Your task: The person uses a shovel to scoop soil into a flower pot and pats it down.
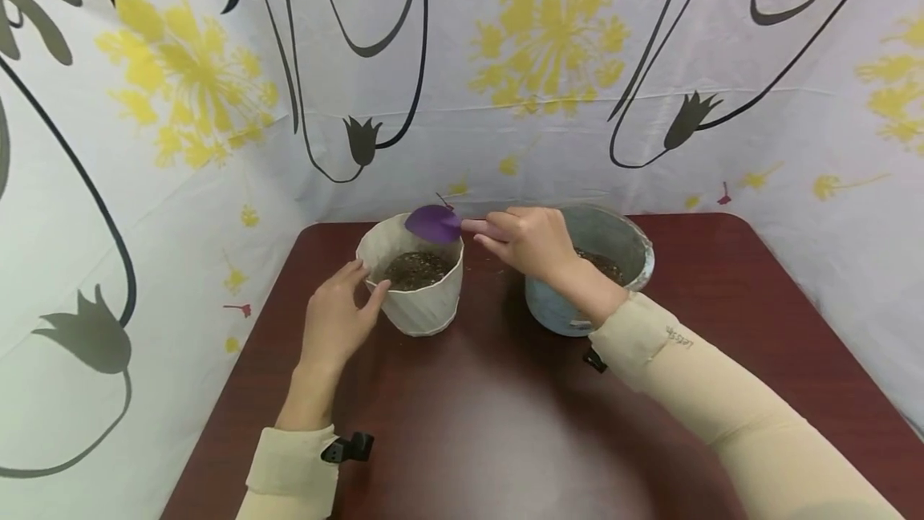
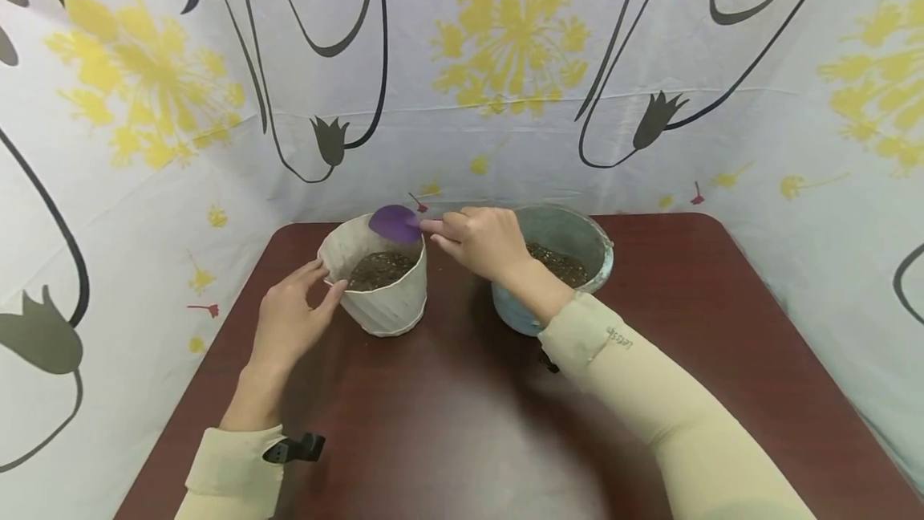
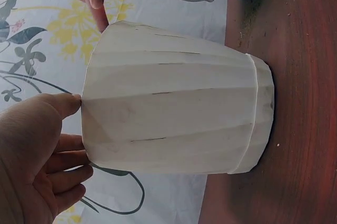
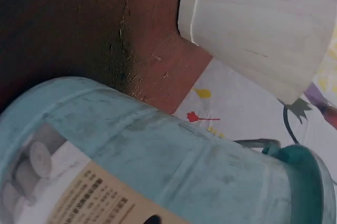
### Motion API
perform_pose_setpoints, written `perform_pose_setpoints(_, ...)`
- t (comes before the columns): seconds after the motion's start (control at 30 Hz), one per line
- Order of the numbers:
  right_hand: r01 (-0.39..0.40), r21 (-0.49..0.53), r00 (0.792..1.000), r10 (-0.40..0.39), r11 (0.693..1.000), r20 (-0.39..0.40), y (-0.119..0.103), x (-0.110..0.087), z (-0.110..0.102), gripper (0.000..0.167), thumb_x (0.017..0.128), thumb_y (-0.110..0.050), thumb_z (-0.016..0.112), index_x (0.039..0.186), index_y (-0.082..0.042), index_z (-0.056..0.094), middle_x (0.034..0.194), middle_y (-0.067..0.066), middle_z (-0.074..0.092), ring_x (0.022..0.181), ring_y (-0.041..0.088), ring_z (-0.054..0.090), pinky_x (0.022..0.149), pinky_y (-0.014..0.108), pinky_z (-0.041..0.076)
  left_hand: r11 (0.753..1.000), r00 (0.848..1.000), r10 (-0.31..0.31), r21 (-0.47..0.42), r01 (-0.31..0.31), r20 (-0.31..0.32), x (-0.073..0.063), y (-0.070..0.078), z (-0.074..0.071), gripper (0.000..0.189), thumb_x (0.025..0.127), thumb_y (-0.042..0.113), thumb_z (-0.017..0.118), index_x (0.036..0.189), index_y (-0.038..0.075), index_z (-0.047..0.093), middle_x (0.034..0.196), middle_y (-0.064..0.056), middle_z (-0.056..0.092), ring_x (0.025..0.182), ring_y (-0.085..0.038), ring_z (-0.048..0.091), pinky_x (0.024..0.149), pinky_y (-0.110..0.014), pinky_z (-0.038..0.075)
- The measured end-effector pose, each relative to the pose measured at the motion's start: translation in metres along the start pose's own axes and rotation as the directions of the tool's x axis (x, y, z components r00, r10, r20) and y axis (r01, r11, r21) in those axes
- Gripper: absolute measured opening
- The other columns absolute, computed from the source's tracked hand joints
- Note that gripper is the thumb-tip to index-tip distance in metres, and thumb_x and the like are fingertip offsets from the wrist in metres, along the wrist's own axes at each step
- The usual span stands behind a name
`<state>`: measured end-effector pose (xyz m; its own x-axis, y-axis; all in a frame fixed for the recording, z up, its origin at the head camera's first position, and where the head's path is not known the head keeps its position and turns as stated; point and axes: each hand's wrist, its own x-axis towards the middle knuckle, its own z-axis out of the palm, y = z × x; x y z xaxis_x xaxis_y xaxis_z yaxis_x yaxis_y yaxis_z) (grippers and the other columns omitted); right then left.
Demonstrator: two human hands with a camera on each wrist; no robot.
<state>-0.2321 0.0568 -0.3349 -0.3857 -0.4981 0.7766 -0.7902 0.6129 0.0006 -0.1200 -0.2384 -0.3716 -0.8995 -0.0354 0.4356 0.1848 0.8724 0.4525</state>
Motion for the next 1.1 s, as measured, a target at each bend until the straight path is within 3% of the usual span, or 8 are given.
perform_pose_setpoints(0.1, -0.144, 0.064, 0.989, 0.142, 0.987, 0.034, 0.004, -0.003, -0.010, 0.020, 0.082, -0.032, 0.084, 0.078, -0.014, 0.075, 0.066, 0.001, 0.071, 0.052, 0.024, 0.062, 0.043, 0.041, 0.045, 1.000, 1.000, 0.021, 0.007, -0.021, -0.011, 0.002, 0.003, 0.002, 0.048, 0.094, 0.035, 0.071, 0.118, -0.006, 0.071, 0.131, -0.021, 0.065, 0.124, -0.040, 0.059, 0.104, -0.054, 0.046)
perform_pose_setpoints(0.2, -0.311, 0.155, 0.950, 0.303, 0.938, 0.071, 0.012, -0.007, -0.022, 0.020, 0.081, -0.034, 0.085, 0.084, -0.014, 0.082, 0.078, 0.001, 0.077, 0.061, 0.023, 0.069, 0.053, 0.041, 0.051, 0.998, 0.998, 0.055, 0.006, -0.055, -0.017, 0.005, 0.010, 0.008, 0.047, 0.094, 0.035, 0.071, 0.118, -0.006, 0.071, 0.130, -0.020, 0.066, 0.124, -0.039, 0.059, 0.105, -0.053, 0.045)
perform_pose_setpoints(0.37, -0.525, 0.257, 0.851, 0.506, 0.811, 0.142, 0.026, -0.012, -0.047, 0.025, 0.081, -0.034, 0.086, 0.089, -0.010, 0.084, 0.084, 0.003, 0.078, 0.077, 0.023, 0.075, 0.068, 0.039, 0.057, 0.996, 0.996, 0.084, -0.020, -0.084, -0.019, 0.012, 0.024, 0.019, 0.046, 0.094, 0.035, 0.071, 0.118, -0.005, 0.071, 0.131, -0.019, 0.066, 0.122, -0.039, 0.060, 0.104, -0.054, 0.045)
perform_pose_setpoints(0.5, -0.656, 0.267, 0.755, 0.624, 0.706, 0.201, 0.037, -0.019, -0.066, 0.029, 0.081, -0.040, 0.086, 0.091, -0.013, 0.084, 0.086, 0.001, 0.078, 0.082, 0.019, 0.075, 0.070, 0.031, 0.056, 0.993, 0.995, 0.101, -0.058, -0.100, 0.003, 0.016, 0.036, 0.029, 0.047, 0.095, 0.035, 0.071, 0.121, -0.003, 0.070, 0.133, -0.017, 0.065, 0.124, -0.036, 0.060, 0.104, -0.052, 0.046)
perform_pose_setpoints(0.6, -0.717, 0.247, 0.697, 0.683, 0.652, 0.220, 0.046, -0.026, -0.078, 0.032, 0.079, -0.045, 0.086, 0.091, -0.015, 0.084, 0.088, 0.000, 0.078, 0.086, 0.016, 0.074, 0.069, 0.024, 0.053, 0.990, 0.993, 0.115, -0.089, -0.113, 0.014, 0.019, 0.045, 0.035, 0.046, 0.095, 0.035, 0.071, 0.122, -0.002, 0.070, 0.134, -0.016, 0.065, 0.124, -0.034, 0.060, 0.103, -0.051, 0.047)
perform_pose_setpoints(0.7, -0.753, 0.213, 0.658, 0.718, 0.623, 0.225, 0.055, -0.036, -0.091, 0.034, 0.078, -0.049, 0.086, 0.089, -0.017, 0.085, 0.087, -0.001, 0.078, 0.086, 0.015, 0.073, 0.068, 0.021, 0.051, 0.985, 0.991, 0.130, -0.120, -0.127, 0.020, 0.021, 0.054, 0.043, 0.045, 0.095, 0.034, 0.071, 0.122, -0.002, 0.070, 0.134, -0.015, 0.065, 0.124, -0.035, 0.060, 0.104, -0.051, 0.047)
perform_pose_setpoints(0.83, -0.758, 0.153, 0.652, 0.728, 0.634, 0.214, 0.065, -0.047, -0.107, 0.033, 0.078, -0.050, 0.085, 0.088, -0.019, 0.085, 0.083, -0.002, 0.078, 0.082, 0.014, 0.072, 0.062, 0.021, 0.048, 0.974, 0.985, 0.170, -0.158, -0.165, 0.020, 0.025, 0.070, 0.054, 0.044, 0.095, 0.033, 0.071, 0.122, -0.001, 0.071, 0.135, -0.015, 0.064, 0.122, -0.038, 0.061, 0.104, -0.051, 0.047)
perform_pose_setpoints(1.1, -0.717, 0.028, 0.690, 0.704, 0.697, 0.169, 0.078, -0.071, -0.140, 0.028, 0.080, -0.046, 0.085, 0.084, -0.018, 0.085, 0.079, -0.002, 0.077, 0.077, 0.019, 0.071, 0.061, 0.023, 0.045, 0.941, 0.954, 0.297, -0.183, -0.285, 0.041, 0.035, 0.106, 0.078, 0.042, 0.096, 0.028, 0.071, 0.125, -0.002, 0.069, 0.138, -0.017, 0.062, 0.129, -0.036, 0.057, 0.108, -0.050, 0.044)
